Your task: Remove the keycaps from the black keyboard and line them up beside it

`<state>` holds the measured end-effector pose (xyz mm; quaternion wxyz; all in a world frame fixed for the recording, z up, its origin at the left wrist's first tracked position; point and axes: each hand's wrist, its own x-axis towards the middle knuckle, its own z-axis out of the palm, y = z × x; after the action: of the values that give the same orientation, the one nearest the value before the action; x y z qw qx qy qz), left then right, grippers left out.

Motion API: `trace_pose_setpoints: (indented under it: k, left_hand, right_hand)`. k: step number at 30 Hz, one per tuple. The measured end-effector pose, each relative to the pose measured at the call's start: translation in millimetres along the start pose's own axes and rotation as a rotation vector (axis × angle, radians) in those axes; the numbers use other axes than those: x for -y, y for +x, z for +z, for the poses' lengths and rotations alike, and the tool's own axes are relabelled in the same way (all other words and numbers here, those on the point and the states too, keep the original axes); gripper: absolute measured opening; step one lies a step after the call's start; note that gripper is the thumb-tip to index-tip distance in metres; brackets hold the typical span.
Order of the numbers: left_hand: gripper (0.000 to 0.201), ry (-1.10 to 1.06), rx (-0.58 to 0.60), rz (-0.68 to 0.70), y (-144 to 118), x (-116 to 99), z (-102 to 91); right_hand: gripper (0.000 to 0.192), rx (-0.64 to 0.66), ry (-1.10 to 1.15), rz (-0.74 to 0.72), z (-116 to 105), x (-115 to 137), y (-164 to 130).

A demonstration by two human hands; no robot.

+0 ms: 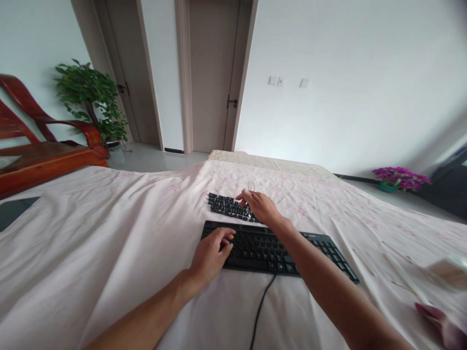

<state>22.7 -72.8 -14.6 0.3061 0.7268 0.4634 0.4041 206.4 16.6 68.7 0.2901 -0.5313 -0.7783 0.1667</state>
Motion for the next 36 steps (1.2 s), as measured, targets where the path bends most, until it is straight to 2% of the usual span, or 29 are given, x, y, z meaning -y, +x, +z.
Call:
trace_pose_setpoints:
  k: [4,8,13,15,20,23,29,36]
  left_hand:
    - [0.034,-0.003,0.023,-0.005,-1,-1,-1.4]
    - [0.037,0.066,0.127,-0.01,5,-5,-6.8]
    - [0.036,0.264,0.366,-0.026,26,-16,-14.2]
    - [0.035,0.323,0.399,-0.007,35,-22,-15.2]
    - [0.012,0.234,0.549,0.058,41,-30,-9.5]
    - [0.006,0.183,0.538,0.085,37,-21,-3.2]
    - [0.007,0.105,0.485,0.137,32,0,3.3]
    - [0.01,0.077,0.446,0.16,27,-2,5.3]
  right_hand:
    - [0.045,0.023,0.227,0.072,-7,2,-54]
    - [0.028,0.032,0.377,0.173,1,-2,-90]
    - [0.022,0.014,0.441,0.112,12,3,-105]
    - [0.027,0.027,0.432,0.07,15,6,-107]
    - [0.029,0.063,0.397,-0.007,19,4,-108]
    - [0.029,0.099,0.396,-0.038,21,3,-109]
    - [0.03,0.158,0.264,-0.167,23,6,-109]
    - [0.036,0.058,0.319,-0.254,34,-5,-113]
